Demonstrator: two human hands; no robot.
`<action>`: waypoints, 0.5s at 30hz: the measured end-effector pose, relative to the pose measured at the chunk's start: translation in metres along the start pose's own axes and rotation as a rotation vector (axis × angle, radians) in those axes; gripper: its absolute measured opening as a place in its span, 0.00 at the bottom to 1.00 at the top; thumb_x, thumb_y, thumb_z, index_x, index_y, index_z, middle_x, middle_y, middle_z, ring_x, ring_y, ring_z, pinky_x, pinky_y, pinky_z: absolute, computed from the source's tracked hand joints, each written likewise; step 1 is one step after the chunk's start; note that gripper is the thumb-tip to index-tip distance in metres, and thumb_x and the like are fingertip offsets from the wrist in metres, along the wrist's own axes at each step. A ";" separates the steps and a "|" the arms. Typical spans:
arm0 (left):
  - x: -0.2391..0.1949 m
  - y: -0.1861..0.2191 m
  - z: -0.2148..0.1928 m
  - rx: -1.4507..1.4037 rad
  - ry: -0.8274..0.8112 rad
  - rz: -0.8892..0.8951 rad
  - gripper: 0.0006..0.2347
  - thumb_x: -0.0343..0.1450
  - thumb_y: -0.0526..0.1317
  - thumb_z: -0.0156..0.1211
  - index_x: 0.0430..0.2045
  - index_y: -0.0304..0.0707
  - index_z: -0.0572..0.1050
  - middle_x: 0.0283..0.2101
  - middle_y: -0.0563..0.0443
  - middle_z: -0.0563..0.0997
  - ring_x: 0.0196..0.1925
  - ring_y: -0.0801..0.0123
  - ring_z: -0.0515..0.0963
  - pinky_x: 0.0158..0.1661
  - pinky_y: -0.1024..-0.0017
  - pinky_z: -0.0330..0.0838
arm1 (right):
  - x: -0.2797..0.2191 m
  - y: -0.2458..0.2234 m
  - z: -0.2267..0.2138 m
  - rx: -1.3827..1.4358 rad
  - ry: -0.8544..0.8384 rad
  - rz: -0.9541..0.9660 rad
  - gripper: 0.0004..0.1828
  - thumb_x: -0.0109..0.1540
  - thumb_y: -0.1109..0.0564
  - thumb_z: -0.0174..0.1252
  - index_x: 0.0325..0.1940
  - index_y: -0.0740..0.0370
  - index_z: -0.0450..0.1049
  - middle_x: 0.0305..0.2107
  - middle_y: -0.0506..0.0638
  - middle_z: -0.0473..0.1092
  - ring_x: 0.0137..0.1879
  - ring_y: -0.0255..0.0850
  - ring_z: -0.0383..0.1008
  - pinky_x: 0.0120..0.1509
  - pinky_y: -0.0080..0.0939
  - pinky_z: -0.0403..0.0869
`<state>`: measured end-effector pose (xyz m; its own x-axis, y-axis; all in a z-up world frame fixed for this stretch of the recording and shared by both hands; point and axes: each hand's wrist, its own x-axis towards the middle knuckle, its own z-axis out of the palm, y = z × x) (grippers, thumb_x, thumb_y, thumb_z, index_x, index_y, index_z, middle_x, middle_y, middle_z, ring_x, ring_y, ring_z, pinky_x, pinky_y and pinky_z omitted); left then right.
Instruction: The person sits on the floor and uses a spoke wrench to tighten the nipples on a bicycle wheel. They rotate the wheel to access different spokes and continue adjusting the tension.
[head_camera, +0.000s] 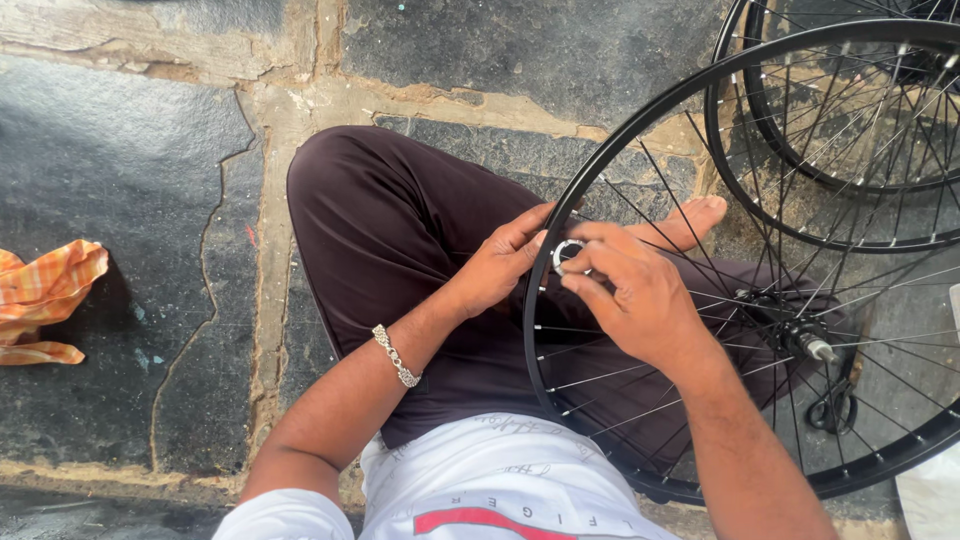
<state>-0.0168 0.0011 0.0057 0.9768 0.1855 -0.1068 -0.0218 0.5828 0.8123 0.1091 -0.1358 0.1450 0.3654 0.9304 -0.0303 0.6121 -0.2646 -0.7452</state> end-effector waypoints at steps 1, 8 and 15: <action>0.000 -0.001 0.000 -0.013 0.005 -0.005 0.21 0.83 0.44 0.48 0.73 0.39 0.61 0.59 0.57 0.73 0.51 0.82 0.74 0.50 0.79 0.75 | -0.001 0.002 0.002 0.035 -0.020 0.054 0.09 0.62 0.54 0.62 0.41 0.60 0.72 0.48 0.55 0.75 0.37 0.45 0.80 0.41 0.43 0.76; -0.002 -0.001 0.000 -0.045 0.012 -0.060 0.22 0.82 0.44 0.49 0.73 0.40 0.60 0.56 0.56 0.74 0.44 0.82 0.73 0.43 0.80 0.74 | 0.000 0.008 0.035 -0.508 0.143 0.085 0.09 0.63 0.59 0.58 0.46 0.64 0.72 0.34 0.55 0.75 0.41 0.54 0.79 0.41 0.52 0.76; -0.002 0.007 0.003 0.029 0.007 -0.002 0.21 0.83 0.44 0.49 0.72 0.38 0.61 0.62 0.57 0.73 0.57 0.83 0.74 0.57 0.80 0.72 | 0.007 0.004 0.017 -0.424 -0.089 0.261 0.16 0.57 0.50 0.66 0.38 0.62 0.70 0.27 0.55 0.75 0.35 0.56 0.78 0.39 0.56 0.73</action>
<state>-0.0181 0.0022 0.0134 0.9753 0.1900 -0.1130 -0.0132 0.5600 0.8284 0.1024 -0.1259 0.1301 0.4943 0.8326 -0.2498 0.7462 -0.5538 -0.3694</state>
